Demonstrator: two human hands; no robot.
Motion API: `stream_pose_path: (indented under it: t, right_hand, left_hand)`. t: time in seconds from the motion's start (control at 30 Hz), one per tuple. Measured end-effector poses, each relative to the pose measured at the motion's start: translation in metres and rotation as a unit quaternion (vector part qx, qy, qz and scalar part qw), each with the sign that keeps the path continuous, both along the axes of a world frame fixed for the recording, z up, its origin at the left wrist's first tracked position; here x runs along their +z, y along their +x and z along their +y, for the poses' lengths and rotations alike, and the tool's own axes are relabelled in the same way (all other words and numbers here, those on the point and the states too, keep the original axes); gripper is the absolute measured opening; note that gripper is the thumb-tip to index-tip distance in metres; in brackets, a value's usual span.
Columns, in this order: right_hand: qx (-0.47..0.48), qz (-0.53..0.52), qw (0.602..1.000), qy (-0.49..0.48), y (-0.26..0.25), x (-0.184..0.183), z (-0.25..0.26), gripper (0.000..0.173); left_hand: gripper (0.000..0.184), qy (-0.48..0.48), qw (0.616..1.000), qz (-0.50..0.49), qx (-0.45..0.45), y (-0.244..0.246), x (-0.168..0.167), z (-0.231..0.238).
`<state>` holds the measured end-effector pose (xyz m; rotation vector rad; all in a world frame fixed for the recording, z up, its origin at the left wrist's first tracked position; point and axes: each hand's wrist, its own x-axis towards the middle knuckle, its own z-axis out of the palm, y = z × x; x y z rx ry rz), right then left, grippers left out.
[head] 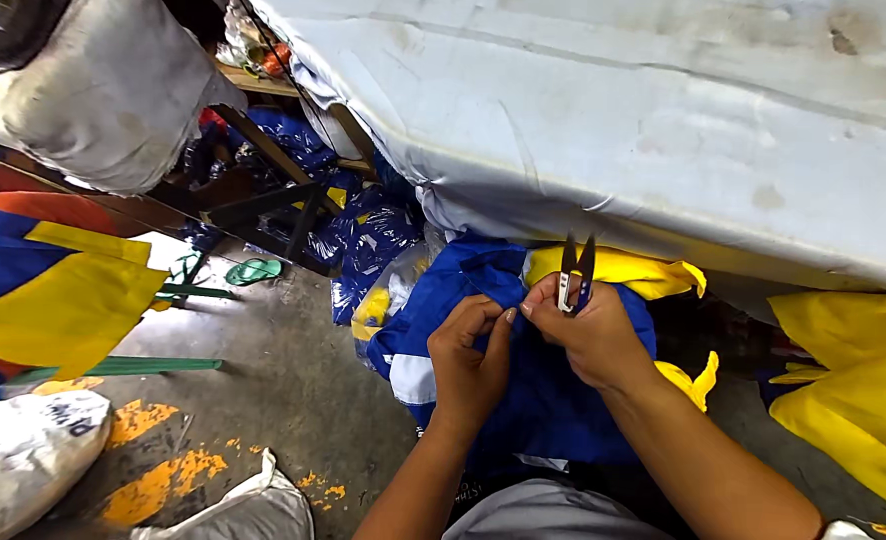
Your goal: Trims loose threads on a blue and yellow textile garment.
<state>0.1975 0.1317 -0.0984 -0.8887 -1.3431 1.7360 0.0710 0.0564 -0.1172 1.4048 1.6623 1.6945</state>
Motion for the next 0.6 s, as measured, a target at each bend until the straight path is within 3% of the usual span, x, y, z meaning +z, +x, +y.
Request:
stream_pose_path:
  t: [0.07,0.1,0.13,0.2,0.3,0.43,0.6]
  right_hand:
    - [0.024,0.060,0.991,-0.115,0.001,0.003,0.002,0.014]
    - [0.027,0.059,0.992,-0.107,0.002,0.003,0.002,0.012]
    - [0.028,0.041,0.997,-0.058,0.004,0.003,0.003,0.010]
    - [0.039,-0.043,0.993,0.104,0.014,0.002,0.008,0.025]
    - [0.032,-0.190,0.947,0.257,0.029,0.003,0.016,0.045]
    - [-0.040,-0.270,0.894,0.356,0.040,0.004,0.017,0.033]
    - [-0.074,-0.265,0.842,0.465,0.042,0.003,0.019,0.031]
  left_hand:
    - [0.009,-0.020,0.997,-0.067,-0.024,-0.002,0.004,-0.001]
    - [0.010,-0.035,0.991,-0.122,-0.041,-0.005,0.005,0.000]
    - [0.012,-0.050,0.980,-0.181,-0.058,-0.009,0.006,0.001]
    - [0.017,-0.078,0.954,-0.277,-0.083,-0.014,0.008,0.001]
    - [0.020,-0.092,0.922,-0.360,-0.109,-0.018,0.013,0.002]
    - [0.023,-0.099,0.903,-0.404,-0.111,-0.019,0.016,0.003]
    - [0.023,-0.096,0.907,-0.395,-0.111,-0.018,0.017,0.003]
